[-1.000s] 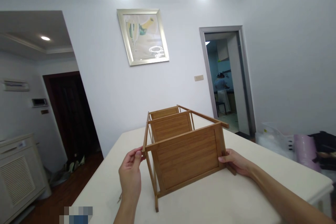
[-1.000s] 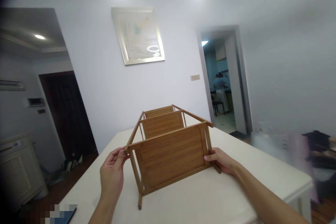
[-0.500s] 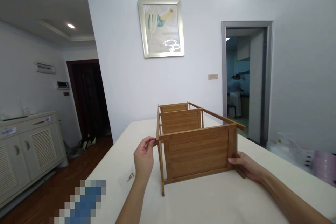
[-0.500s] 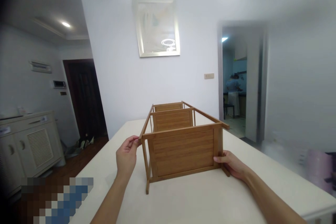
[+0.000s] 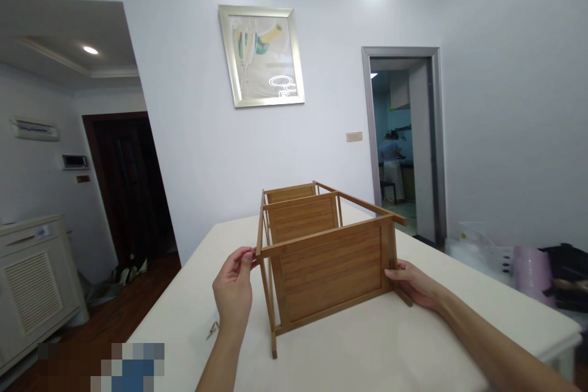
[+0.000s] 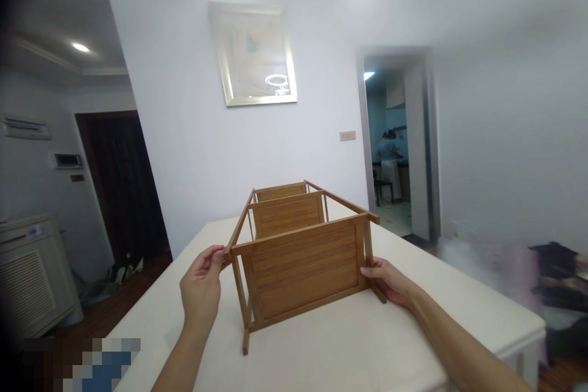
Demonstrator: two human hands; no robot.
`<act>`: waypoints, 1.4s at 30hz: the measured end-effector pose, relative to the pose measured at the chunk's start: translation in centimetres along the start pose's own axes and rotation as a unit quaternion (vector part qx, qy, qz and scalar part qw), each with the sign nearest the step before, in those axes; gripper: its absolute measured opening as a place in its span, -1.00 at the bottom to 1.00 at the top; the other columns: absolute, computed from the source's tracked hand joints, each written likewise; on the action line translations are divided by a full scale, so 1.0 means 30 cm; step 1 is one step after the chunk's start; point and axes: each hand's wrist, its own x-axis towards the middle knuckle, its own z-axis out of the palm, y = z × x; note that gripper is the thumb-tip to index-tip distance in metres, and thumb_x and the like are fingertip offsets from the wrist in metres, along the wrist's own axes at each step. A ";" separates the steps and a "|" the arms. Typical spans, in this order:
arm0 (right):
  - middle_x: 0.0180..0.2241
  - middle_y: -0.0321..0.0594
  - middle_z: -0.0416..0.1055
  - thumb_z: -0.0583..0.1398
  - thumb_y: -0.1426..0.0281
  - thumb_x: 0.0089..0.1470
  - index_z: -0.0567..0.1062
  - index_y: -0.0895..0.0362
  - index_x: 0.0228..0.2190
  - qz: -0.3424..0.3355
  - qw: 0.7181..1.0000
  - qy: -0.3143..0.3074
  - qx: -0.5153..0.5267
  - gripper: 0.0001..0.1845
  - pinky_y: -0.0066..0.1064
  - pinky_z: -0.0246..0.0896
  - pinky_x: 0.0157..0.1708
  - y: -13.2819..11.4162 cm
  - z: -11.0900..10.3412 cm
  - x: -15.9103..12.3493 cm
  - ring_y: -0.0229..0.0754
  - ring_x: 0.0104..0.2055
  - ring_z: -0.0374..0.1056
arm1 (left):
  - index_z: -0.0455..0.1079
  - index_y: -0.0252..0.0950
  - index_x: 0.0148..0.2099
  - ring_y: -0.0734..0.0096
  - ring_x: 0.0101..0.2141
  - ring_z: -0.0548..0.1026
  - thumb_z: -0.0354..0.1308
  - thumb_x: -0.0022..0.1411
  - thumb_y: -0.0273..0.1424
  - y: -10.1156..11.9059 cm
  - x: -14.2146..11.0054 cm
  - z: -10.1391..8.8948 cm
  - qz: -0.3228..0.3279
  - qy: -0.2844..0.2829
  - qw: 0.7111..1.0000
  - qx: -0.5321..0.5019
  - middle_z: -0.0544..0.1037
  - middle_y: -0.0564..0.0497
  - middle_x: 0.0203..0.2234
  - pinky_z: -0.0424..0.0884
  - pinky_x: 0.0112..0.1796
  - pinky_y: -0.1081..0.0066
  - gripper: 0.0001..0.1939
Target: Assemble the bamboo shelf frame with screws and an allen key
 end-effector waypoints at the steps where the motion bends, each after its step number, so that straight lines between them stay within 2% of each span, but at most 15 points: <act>1: -0.19 -0.01 0.61 0.47 0.34 -0.20 0.59 0.17 -0.17 -0.002 1.000 0.003 -0.003 -0.52 -0.07 0.40 0.06 0.002 -0.001 0.000 0.14 -0.01 0.49 | 0.53 -0.31 -0.21 0.32 -0.31 0.62 0.30 0.10 -0.10 0.007 -0.003 0.002 0.003 0.003 1.000 -0.004 0.65 -0.03 -0.34 0.62 -0.21 0.26 -0.63; 5: -0.23 0.00 0.61 0.47 0.29 -0.18 0.61 0.19 -0.22 0.005 1.000 -0.006 -0.006 -0.57 -0.08 0.39 0.07 0.001 -0.001 -0.002 0.12 -0.04 0.51 | 0.53 -0.31 -0.22 0.30 -0.30 0.62 0.32 0.08 -0.10 0.029 -0.011 0.004 0.007 0.007 1.000 -0.008 0.66 -0.04 -0.33 0.63 -0.21 0.25 -0.62; 11: -0.23 0.01 0.62 0.49 0.24 -0.25 0.61 0.21 -0.18 0.019 0.999 -0.037 -0.002 -0.46 -0.06 0.35 0.10 -0.015 0.013 -0.011 0.15 -0.03 0.51 | 0.53 -0.31 -0.21 0.32 -0.29 0.61 0.34 0.05 -0.09 0.018 -0.006 -0.005 -0.015 0.008 1.000 0.000 0.64 -0.03 -0.32 0.62 -0.17 0.21 -0.60; 18: -0.20 0.01 0.61 0.49 0.31 -0.27 0.62 0.22 -0.19 0.009 0.999 -0.049 0.013 -0.48 -0.09 0.37 0.08 -0.019 0.016 -0.015 0.12 -0.05 0.52 | 0.57 -0.29 -0.18 0.38 -0.34 0.60 0.36 0.02 -0.08 -0.023 0.002 -0.022 -0.025 0.024 0.999 0.023 0.64 0.02 -0.32 0.58 -0.06 0.14 -0.58; 27: -0.16 0.02 0.60 0.50 0.33 -0.28 0.61 0.23 -0.17 -0.001 0.999 -0.036 0.024 -0.45 -0.12 0.39 0.06 -0.002 -0.008 -0.005 0.09 -0.06 0.52 | 0.60 -0.28 -0.19 0.31 -0.30 0.60 0.38 -0.02 -0.10 -0.033 0.003 -0.017 -0.020 0.040 0.999 0.024 0.66 0.00 -0.28 0.51 0.02 0.03 -0.59; 33: -0.19 0.03 0.60 0.49 0.37 -0.30 0.61 0.25 -0.19 -0.001 0.999 -0.037 0.025 -0.47 -0.11 0.41 0.03 0.000 -0.009 -0.005 0.11 -0.09 0.53 | 0.58 -0.28 -0.22 0.31 -0.25 0.60 0.35 0.02 -0.13 -0.018 0.003 -0.015 -0.004 0.016 0.999 0.033 0.65 -0.01 -0.27 0.50 0.04 0.08 -0.64; 37: -0.20 0.02 0.60 0.48 0.39 -0.30 0.61 0.24 -0.20 0.002 0.999 -0.040 0.022 -0.48 -0.11 0.41 0.02 -0.004 -0.007 -0.007 0.11 -0.09 0.53 | 0.54 -0.29 -0.23 0.34 -0.29 0.61 0.33 0.06 -0.12 0.003 0.004 -0.009 0.000 0.024 0.999 0.026 0.65 0.00 -0.32 0.54 -0.02 0.13 -0.65; 42: -0.19 0.02 0.60 0.48 0.39 -0.30 0.61 0.24 -0.19 0.000 0.999 -0.040 0.021 -0.47 -0.12 0.40 0.03 -0.007 -0.003 -0.008 0.10 -0.09 0.53 | 0.57 -0.31 -0.22 0.31 -0.35 0.61 0.34 0.03 -0.09 0.004 0.008 -0.024 0.014 0.027 0.996 0.079 0.65 -0.01 -0.34 0.54 -0.02 0.08 -0.60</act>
